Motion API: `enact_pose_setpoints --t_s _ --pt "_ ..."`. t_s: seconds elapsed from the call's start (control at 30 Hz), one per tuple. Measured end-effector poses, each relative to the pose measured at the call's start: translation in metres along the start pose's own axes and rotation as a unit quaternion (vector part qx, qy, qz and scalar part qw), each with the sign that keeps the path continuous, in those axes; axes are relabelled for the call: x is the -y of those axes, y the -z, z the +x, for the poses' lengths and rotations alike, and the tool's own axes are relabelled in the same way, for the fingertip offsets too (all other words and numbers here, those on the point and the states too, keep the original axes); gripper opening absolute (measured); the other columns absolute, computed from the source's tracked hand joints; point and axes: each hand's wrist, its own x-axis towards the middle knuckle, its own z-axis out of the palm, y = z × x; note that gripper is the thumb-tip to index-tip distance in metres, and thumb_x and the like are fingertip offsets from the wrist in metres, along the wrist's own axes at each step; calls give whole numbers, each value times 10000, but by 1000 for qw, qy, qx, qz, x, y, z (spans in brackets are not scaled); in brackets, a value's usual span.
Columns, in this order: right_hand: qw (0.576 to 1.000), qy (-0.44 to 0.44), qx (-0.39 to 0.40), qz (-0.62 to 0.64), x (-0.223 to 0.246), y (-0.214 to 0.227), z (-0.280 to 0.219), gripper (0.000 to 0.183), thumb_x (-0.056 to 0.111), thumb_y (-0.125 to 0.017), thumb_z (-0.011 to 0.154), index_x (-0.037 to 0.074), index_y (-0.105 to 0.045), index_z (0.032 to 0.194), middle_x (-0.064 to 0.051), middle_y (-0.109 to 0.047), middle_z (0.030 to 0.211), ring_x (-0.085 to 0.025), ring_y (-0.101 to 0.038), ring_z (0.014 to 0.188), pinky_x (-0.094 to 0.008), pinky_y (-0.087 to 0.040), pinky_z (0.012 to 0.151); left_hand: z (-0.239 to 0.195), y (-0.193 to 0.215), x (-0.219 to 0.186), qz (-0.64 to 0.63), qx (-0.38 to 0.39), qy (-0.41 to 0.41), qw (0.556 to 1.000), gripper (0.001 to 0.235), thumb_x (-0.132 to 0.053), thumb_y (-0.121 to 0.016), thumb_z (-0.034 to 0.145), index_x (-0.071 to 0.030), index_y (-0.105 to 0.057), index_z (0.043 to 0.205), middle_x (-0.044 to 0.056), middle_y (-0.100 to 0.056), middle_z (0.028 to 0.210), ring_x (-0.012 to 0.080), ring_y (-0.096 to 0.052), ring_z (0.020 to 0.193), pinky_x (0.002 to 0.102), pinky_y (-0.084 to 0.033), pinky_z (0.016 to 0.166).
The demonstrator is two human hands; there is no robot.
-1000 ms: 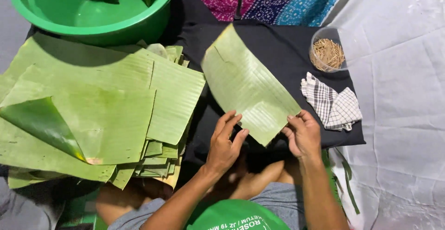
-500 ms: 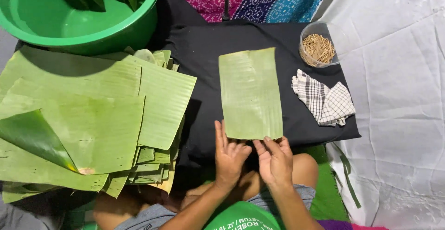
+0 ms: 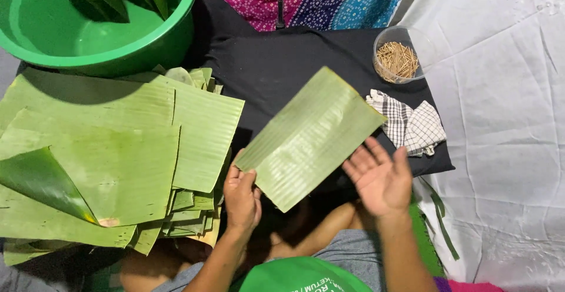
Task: Wiping banana leaves clean and folding them into conical shapes, then pinning them with toothpicks.
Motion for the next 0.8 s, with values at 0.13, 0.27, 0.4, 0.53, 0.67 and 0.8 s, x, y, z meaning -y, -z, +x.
enact_pose_setpoints --t_s 0.13,0.27,0.4,0.53,0.67,0.8 --pt "998 49 23 -40 35 71 62 703 712 -617 910 123 -593 1295 -126 -701 1121 -283 -716 1036 -494 -595 910 1 -7 -10 -16 21 -11 1000 528 58 -538 894 -23 -538 1415 241 -696 1168 354 -719 967 536 -634 775" --pt "971 105 78 -201 68 68 72 500 356 -601 1001 57 -566 1400 -144 -690 1216 -267 -690 1088 -484 -531 1022 15 -16 -11 119 79 -23 989 595 56 -498 907 -28 -471 1495 235 -643 1301 326 -655 1129 504 -587 915" --pt "929 -47 367 -20 91 122 113 1078 583 -745 862 -92 -284 1564 -381 -487 1474 -492 -554 1310 -657 -392 1072 32 -36 -17 215 114 -52 969 679 81 -457 872 -55 -431 1537 245 -621 1355 330 -591 1257 509 -517 1035" --pt "909 -80 407 -31 102 188 163 1071 587 -690 944 -148 -188 1541 -440 -423 1476 -533 -536 1319 -660 -420 1040 34 -56 -32 325 105 -82 936 674 30 -470 867 -123 -482 1523 231 -612 1389 351 -567 1325 528 -453 1094" --pt "940 -7 135 -313 74 94 100 490 164 -667 897 -39 -610 1339 -241 -720 1109 -384 -734 946 -565 -579 835 41 -77 -37 423 125 -103 892 658 -71 -531 888 -173 -467 1535 230 -645 1294 424 -596 1248 561 -457 1036" --pt "925 118 54 -358 55 73 96 375 -10 -754 839 -42 -656 1200 -148 -747 930 -277 -761 805 -449 -629 712 53 -78 -31 435 97 -120 887 759 -96 -664 843 -193 -428 1558 96 -767 1052 251 -742 951 466 -536 871"
